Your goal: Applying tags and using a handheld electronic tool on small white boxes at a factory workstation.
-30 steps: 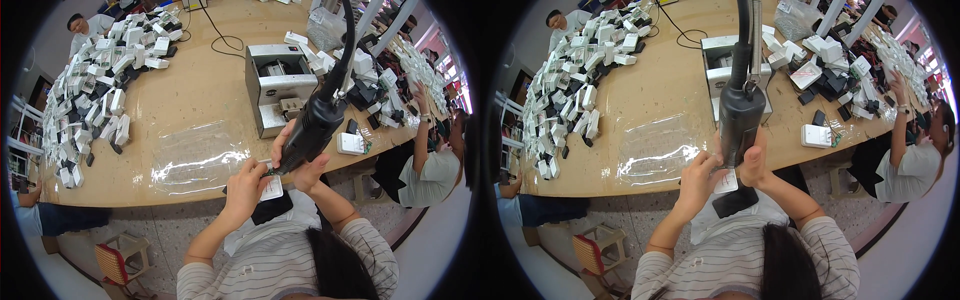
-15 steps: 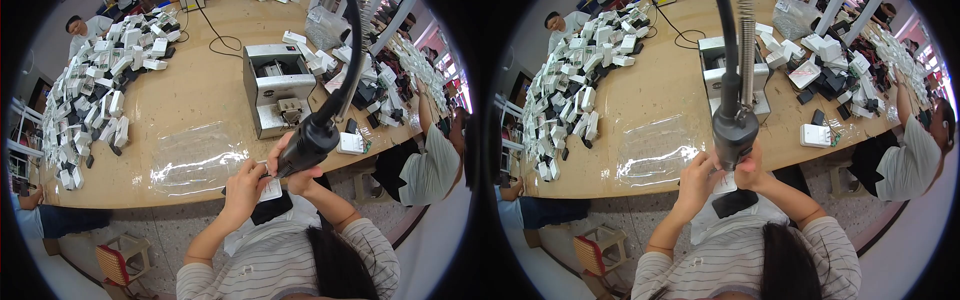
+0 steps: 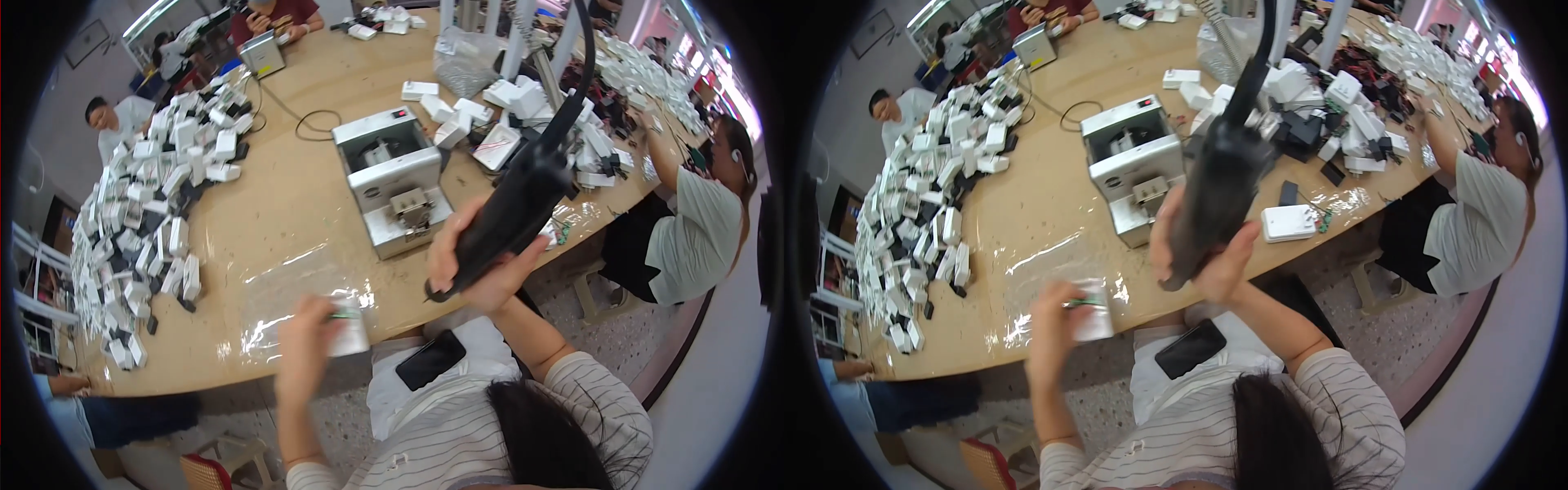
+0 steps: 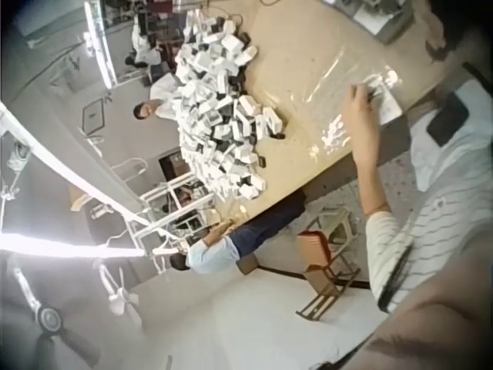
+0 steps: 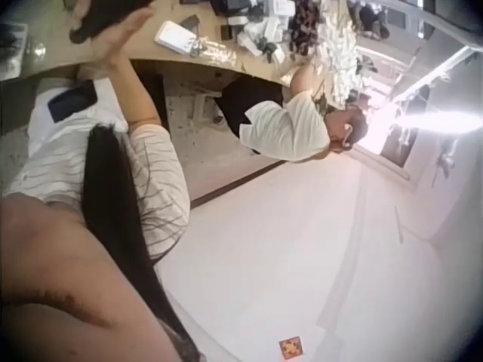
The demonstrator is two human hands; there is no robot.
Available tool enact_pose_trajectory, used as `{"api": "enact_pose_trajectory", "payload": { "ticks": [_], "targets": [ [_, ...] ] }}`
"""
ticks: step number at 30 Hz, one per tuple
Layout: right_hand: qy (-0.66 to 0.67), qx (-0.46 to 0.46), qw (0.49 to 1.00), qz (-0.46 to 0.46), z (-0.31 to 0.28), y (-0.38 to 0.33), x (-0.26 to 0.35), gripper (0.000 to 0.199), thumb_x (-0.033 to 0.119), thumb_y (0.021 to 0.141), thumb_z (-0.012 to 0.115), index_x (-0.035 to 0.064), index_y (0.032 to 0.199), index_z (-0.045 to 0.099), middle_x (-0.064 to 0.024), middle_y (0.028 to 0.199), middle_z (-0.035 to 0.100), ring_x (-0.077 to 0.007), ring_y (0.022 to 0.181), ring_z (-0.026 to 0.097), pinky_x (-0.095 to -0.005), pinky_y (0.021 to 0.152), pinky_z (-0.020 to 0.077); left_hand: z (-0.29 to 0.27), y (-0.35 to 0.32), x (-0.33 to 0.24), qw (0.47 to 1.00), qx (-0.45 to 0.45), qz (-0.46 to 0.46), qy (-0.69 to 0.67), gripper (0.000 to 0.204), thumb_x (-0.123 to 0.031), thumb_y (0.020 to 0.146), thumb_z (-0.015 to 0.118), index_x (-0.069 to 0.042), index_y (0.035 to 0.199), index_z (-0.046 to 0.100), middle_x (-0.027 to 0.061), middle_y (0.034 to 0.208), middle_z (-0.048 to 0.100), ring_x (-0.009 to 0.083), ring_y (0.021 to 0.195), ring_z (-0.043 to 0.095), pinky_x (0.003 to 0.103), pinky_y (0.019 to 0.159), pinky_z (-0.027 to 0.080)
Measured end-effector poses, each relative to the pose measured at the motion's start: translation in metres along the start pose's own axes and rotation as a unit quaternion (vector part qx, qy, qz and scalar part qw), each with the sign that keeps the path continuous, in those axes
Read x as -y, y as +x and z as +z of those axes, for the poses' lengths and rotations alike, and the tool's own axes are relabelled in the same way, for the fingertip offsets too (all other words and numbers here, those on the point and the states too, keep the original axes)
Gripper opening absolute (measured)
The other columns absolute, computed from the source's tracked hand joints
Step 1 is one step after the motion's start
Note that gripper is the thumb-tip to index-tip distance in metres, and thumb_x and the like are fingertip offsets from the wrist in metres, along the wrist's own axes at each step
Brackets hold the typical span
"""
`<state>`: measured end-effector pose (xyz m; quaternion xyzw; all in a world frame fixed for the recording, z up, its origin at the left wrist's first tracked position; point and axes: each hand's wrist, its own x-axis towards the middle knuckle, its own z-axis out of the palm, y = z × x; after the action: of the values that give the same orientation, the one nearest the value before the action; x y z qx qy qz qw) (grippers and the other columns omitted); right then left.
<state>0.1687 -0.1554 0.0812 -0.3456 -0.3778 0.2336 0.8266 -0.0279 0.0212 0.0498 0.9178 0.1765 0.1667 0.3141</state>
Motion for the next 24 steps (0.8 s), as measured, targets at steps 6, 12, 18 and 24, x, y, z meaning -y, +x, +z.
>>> {"api": "enact_pose_trajectory", "payload": {
  "ticks": [6,12,18,24],
  "targets": [
    [-0.134,-0.085,0.982,-0.105,-0.066,0.008,0.070,0.099,0.095,0.081,0.028,0.0027,0.112,0.043,-0.0091,0.065,0.051,-0.0179,0.049,0.053,-0.0302,0.047,0.0472,-0.063,0.030,0.022,0.854,-0.240,0.040,0.461,0.034,0.002,0.076,0.078,-0.003,0.108,0.069,0.0152,0.115,0.064,0.0327,0.105,0.063,0.040,0.087,0.050],
    [-0.317,-0.122,0.930,-0.137,-0.108,-0.002,0.132,0.099,0.090,0.086,0.034,-0.0033,0.117,0.049,-0.0072,0.069,0.055,-0.0118,0.053,0.053,-0.0236,0.049,0.0439,0.082,0.074,-0.111,0.968,0.092,0.223,-0.066,0.035,-0.016,0.083,0.079,-0.006,0.115,0.069,0.0174,0.121,0.063,0.0350,0.110,0.063,0.044,0.093,0.052],
    [-0.380,-0.148,0.906,-0.109,-0.100,-0.002,0.135,0.090,0.079,0.094,0.041,-0.0047,0.122,0.055,-0.0072,0.074,0.059,-0.0095,0.056,0.053,-0.0219,0.052,0.0423,0.251,0.130,-0.169,0.908,-0.050,0.414,0.044,0.046,-0.017,0.082,0.078,-0.009,0.125,0.063,0.0182,0.116,0.060,0.0369,0.115,0.058,0.045,0.090,0.052],
    [-0.368,-0.083,0.925,-0.046,-0.142,0.005,0.112,0.063,0.059,0.101,0.053,-0.0003,0.123,0.052,-0.0053,0.078,0.058,-0.0088,0.063,0.055,-0.0231,0.056,0.0467,0.185,0.088,-0.171,0.956,0.047,0.282,0.061,0.043,-0.011,0.076,0.080,-0.010,0.116,0.063,0.0160,0.109,0.053,0.0341,0.108,0.058,0.043,0.086,0.052]
  ]
}}
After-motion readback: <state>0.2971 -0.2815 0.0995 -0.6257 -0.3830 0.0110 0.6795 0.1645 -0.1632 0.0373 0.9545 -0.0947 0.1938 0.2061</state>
